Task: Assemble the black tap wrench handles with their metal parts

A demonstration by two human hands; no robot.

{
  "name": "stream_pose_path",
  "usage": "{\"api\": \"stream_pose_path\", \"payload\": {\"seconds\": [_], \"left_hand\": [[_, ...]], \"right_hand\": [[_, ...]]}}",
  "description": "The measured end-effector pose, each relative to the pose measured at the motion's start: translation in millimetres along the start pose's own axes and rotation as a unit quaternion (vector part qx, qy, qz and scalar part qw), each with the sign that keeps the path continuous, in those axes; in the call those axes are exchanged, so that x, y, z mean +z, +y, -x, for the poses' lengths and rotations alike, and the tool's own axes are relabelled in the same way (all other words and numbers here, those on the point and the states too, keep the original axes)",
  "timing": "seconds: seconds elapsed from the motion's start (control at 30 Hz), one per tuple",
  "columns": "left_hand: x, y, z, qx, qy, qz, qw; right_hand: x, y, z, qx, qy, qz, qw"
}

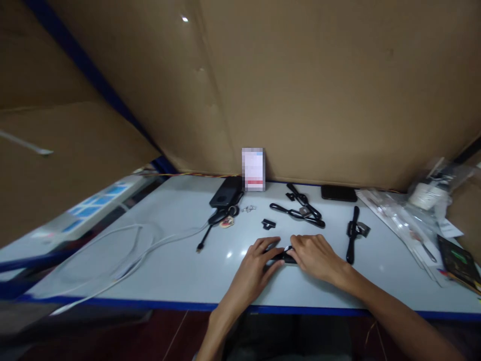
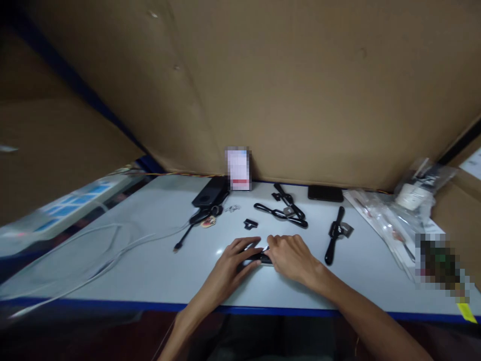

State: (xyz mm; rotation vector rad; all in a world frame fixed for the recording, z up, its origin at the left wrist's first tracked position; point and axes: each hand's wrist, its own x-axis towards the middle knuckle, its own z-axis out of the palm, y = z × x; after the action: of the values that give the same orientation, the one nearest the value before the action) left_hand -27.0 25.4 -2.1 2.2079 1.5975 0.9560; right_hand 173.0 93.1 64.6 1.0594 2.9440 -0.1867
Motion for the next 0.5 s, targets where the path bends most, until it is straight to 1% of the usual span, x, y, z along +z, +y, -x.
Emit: {"api": "stream_pose_path", "payload": {"seconds": [0.17,0.23,0.3,0.4,0.5], "left_hand": [[2.3,-9,1,0.012,0.006,-0.003,1.000],[1.6,-11,2,0.006,0.023,0.006,1.000],[0.0,-11,4,-0.008,0.054,0.015,0.998],[-2.6,-13,6,-0.038,0.092,0.019,0.995],[-3.8,-15,6,-0.049,0.092,0.015,0.994]], "right_hand": [[0,5,1,-0.030,0.029,-0.033,0.999],[2,8,1,-0.044,0.037,-0.048,0.997],[4,9,0,-0.055,0.034,-0.057,0.996],[0,10,2,-0.060,0.012,-0.053,0.997],[-16,18,9,-0.033,-0.049,-0.050,0.997]]}}
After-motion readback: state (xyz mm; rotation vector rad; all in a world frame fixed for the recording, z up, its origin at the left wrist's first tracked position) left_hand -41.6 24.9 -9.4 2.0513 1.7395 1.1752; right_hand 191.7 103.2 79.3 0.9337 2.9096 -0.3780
